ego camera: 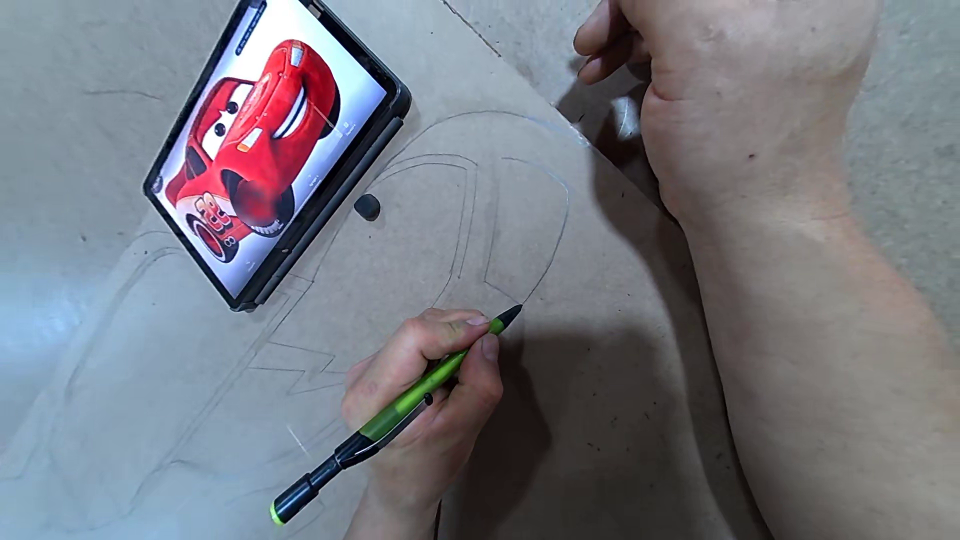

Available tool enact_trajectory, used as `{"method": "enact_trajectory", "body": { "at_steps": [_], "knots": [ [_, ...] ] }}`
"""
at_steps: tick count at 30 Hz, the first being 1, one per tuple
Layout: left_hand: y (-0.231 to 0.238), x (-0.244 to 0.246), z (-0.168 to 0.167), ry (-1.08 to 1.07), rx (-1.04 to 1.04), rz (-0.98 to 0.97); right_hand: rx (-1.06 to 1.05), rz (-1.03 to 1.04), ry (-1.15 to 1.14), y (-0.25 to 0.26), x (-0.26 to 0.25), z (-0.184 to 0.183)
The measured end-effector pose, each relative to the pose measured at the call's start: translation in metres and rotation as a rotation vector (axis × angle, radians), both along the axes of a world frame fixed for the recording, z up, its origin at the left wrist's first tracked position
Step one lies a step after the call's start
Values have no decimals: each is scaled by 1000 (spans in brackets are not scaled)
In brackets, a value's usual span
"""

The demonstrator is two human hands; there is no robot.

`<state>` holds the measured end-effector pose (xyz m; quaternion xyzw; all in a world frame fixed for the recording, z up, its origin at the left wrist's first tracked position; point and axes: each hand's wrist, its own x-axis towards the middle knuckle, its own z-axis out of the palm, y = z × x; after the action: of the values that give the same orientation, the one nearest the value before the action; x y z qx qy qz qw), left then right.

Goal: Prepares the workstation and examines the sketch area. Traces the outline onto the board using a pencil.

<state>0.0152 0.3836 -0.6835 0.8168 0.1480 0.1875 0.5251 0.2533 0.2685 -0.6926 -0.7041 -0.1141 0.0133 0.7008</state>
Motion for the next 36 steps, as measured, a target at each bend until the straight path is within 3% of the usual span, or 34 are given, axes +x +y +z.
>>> {"method": "enact_trajectory", "body": {
  "at_steps": [2, 6, 8, 19, 25, 36],
  "knots": [
    [0, 0, 0, -1, -22, 1, -25, -1, 4, 0, 1, 1],
    [8, -3, 1, -89, -299, 58, -59, -3, 17, 1, 0, 3],
    [9, -2, 0, -112, -341, 83, -46, 31, 26, 0, 1, 4],
    [-16, 54, 9, 14, -182, 112, -31, 59, 72, -5, -4, 8],
    [-14, 47, -2, -136, -184, 79, -27, 38, 94, -5, -8, 8],
    [-13, 55, 0, -93, -164, 259, 31, 25, 80, -3, -6, 7]
  ]
}}
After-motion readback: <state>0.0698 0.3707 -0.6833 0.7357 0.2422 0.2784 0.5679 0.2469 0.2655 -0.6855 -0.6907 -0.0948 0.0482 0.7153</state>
